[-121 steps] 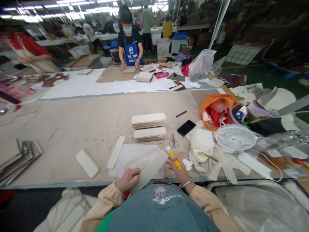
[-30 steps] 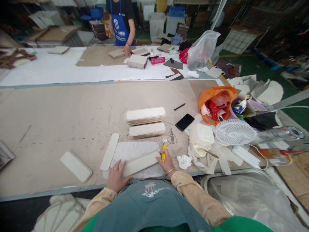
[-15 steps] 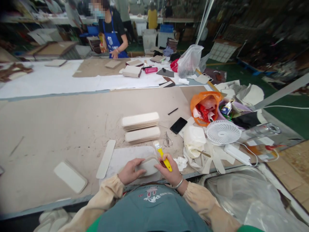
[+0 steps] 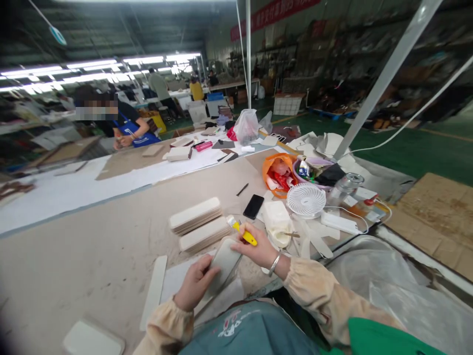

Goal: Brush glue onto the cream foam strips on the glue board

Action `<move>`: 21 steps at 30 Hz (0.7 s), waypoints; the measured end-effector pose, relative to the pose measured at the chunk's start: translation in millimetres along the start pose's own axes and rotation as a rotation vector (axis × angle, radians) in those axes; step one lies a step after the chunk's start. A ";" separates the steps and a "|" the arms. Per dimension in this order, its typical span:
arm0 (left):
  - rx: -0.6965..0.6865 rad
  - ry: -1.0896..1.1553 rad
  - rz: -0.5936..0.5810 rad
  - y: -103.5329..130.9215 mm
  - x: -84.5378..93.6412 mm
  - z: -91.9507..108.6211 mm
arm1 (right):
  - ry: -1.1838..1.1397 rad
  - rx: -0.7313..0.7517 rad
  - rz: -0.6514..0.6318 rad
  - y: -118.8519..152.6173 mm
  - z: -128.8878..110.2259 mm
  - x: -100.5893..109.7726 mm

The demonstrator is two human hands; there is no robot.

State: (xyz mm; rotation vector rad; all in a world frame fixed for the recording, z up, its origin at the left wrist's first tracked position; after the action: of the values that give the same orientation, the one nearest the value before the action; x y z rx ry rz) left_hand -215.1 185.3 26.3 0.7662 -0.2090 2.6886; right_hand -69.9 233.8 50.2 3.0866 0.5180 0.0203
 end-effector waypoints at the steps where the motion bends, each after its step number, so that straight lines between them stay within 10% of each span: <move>1: 0.011 -0.001 0.018 -0.5 0.2 1.4 | 0.020 0.014 -0.004 0.1 -5.2 1.9; 12: 0.078 0.180 0.176 -2.7 -6.0 14.0 | 0.101 0.100 0.001 2.8 -35.8 16.7; 21: 0.346 1.008 -0.090 28.6 -58.7 -3.5 | -0.018 0.129 0.043 -7.7 -56.3 54.9</move>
State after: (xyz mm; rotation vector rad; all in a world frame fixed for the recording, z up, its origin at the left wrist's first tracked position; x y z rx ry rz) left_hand -180.2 143.1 -9.4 -0.5420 0.5236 2.6837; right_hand -21.3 259.5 107.0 3.2201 0.4698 -0.0419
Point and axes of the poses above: each hand's wrist, its own y-axis away from the middle knuckle, its own x-axis out of the back of the hand, z = x × y, the point moved 10 cm from there along -y, towards the middle knuckle, and after that the axes turned 4 degrees about -x, right-handed, at the moved point
